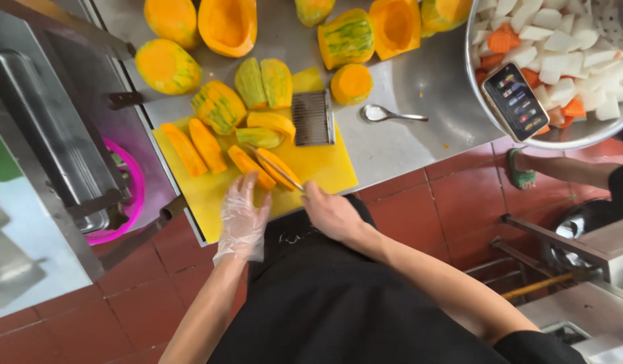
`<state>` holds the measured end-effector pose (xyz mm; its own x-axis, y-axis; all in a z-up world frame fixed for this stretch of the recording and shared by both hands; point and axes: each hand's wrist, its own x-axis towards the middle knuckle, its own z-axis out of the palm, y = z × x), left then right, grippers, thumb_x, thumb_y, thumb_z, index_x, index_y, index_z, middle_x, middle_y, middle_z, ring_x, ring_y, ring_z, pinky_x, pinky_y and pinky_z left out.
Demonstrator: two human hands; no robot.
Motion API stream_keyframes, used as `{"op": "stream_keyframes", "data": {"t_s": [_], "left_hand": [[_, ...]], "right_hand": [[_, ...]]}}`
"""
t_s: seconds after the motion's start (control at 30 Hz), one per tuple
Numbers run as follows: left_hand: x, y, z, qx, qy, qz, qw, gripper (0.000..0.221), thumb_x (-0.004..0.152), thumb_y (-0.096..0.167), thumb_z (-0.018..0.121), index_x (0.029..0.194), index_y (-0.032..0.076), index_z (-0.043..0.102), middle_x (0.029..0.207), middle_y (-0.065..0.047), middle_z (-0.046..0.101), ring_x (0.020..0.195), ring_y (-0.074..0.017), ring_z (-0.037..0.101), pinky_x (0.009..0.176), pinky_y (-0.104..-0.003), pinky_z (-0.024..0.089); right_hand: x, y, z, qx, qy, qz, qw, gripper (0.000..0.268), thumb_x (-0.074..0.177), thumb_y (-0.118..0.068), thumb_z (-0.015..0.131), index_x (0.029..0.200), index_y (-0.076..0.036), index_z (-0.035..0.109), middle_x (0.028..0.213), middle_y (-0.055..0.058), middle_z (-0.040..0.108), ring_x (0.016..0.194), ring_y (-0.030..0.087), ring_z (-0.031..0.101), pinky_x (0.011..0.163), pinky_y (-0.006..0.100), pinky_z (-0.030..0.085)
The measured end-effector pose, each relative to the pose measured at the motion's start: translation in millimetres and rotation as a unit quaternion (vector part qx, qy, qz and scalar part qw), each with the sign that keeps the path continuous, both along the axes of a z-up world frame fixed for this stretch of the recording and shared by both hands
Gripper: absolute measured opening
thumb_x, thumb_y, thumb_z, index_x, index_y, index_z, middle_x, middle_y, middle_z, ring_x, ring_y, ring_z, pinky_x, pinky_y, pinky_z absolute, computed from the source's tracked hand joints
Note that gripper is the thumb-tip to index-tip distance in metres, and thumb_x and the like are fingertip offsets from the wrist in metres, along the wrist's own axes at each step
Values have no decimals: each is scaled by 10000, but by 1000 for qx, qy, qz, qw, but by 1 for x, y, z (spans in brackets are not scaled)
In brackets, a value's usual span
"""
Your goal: The person cuts halved pumpkins into smaller chunks on a yellow cutting board, first slicing wedges with a knife and then chopping them into pieces with a crinkle cutter, placing the cut pieces into a colander basket beside the board.
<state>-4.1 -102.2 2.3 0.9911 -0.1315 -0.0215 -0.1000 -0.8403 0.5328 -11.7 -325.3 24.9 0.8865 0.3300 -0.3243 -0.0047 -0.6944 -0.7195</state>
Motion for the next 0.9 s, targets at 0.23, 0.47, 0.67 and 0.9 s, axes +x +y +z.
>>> {"op": "stream_keyframes", "data": {"t_s": [0.23, 0.47, 0.67, 0.9], "left_hand": [[101, -25, 61, 82, 37, 41, 995, 556, 916, 376, 744, 1360, 62, 624, 1201, -204, 641, 1100, -397, 627, 937, -489, 502], [159, -43, 97, 259, 234, -98, 932, 502, 811, 425, 814, 1092, 23, 708, 1157, -178, 623, 1131, -341, 607, 987, -431, 492], [136, -19, 117, 238, 189, -162, 939, 390, 877, 313, 755, 1169, 63, 689, 1177, -141, 627, 1130, -315, 621, 972, -425, 509], [2, 40, 63, 153, 34, -39, 987, 314, 869, 217, 702, 1155, 87, 692, 1164, -138, 639, 1069, -334, 638, 908, -442, 531]], "right_hand": [[15, -87, 32, -61, 70, -78, 993, 294, 1009, -327, 528, 1184, -96, 480, 851, 238, 715, 775, 455, 691, 660, 558, 538], [33, -122, 25, -42, 20, -7, 999, 235, 1013, -282, 509, 1127, -78, 484, 881, 237, 705, 788, 479, 668, 660, 553, 521], [40, -114, 22, -32, 82, -54, 995, 247, 1041, -281, 502, 1156, -65, 469, 841, 260, 702, 818, 485, 668, 692, 558, 501], [40, -57, 36, -7, 15, -17, 1000, 269, 987, -218, 568, 1176, -41, 492, 905, 254, 717, 826, 492, 672, 672, 561, 523]]}}
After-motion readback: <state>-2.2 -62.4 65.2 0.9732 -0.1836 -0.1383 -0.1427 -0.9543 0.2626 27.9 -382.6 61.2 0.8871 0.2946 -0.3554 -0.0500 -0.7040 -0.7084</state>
